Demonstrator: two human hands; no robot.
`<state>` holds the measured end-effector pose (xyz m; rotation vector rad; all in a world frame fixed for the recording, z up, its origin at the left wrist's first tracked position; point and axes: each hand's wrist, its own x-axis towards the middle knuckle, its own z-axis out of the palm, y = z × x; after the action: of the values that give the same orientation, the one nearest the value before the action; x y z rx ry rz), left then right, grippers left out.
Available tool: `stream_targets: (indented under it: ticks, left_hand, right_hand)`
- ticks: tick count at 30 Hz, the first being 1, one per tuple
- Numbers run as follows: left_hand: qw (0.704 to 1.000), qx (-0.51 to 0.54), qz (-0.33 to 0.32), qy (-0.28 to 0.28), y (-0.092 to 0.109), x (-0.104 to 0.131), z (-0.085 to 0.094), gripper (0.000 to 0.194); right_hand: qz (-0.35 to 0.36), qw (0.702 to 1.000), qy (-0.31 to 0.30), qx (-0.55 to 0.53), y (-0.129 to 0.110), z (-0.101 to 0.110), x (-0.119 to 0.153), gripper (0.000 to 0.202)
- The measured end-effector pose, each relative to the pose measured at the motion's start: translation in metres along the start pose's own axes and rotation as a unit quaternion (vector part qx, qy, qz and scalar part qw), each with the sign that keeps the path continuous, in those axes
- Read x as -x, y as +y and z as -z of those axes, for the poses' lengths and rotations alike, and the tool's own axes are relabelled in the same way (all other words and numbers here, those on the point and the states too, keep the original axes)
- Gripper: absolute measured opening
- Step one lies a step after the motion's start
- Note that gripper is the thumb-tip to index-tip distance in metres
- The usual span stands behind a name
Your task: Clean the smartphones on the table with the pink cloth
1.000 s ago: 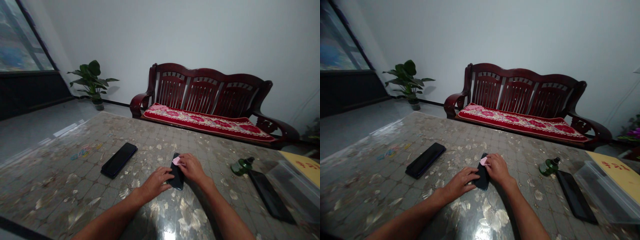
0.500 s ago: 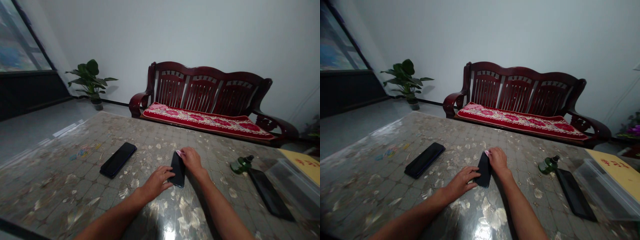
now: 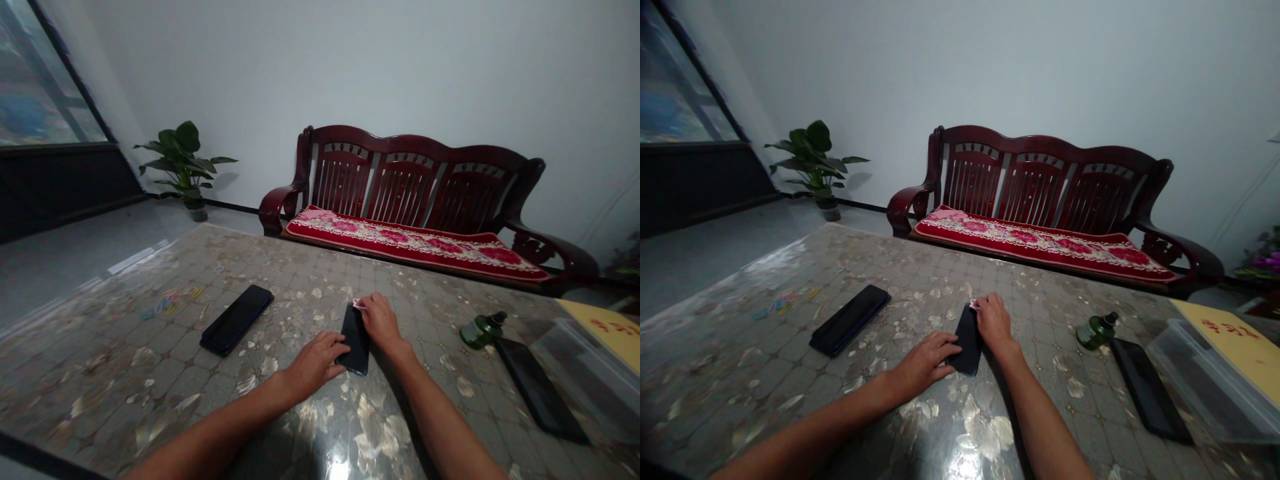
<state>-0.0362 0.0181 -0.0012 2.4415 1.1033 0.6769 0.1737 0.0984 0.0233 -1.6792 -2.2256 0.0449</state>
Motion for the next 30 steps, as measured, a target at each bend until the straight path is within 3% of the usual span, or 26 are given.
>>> stream_targets:
  ticks: [7, 14, 20, 26, 30]
  left_hand:
    - [1.0, -0.006, -0.006, 0.017, 0.0, -0.001, -0.004, 0.044]
    - [0.999, 0.007, -0.01, 0.042, -0.002, 0.001, -0.009, 0.043]
    - [0.998, 0.011, -0.026, 0.056, -0.003, 0.0, -0.009, 0.04]
    - [0.998, 0.015, -0.02, 0.056, -0.003, 0.0, -0.01, 0.042]
    - [0.998, 0.018, -0.02, 0.055, -0.002, 0.0, -0.01, 0.042]
  right_hand:
    - [0.057, 0.997, -0.03, -0.036, -0.007, -0.002, 0.009, 0.03]
    - [0.016, 0.999, -0.034, -0.007, -0.01, -0.001, -0.006, 0.029]
    - [0.068, 0.994, -0.083, -0.037, -0.016, 0.002, -0.002, 0.029]
    - [0.024, 0.999, -0.044, -0.012, -0.009, 0.002, -0.008, 0.029]
    - [0.086, 0.993, -0.064, -0.048, -0.008, 0.0, -0.002, 0.028]
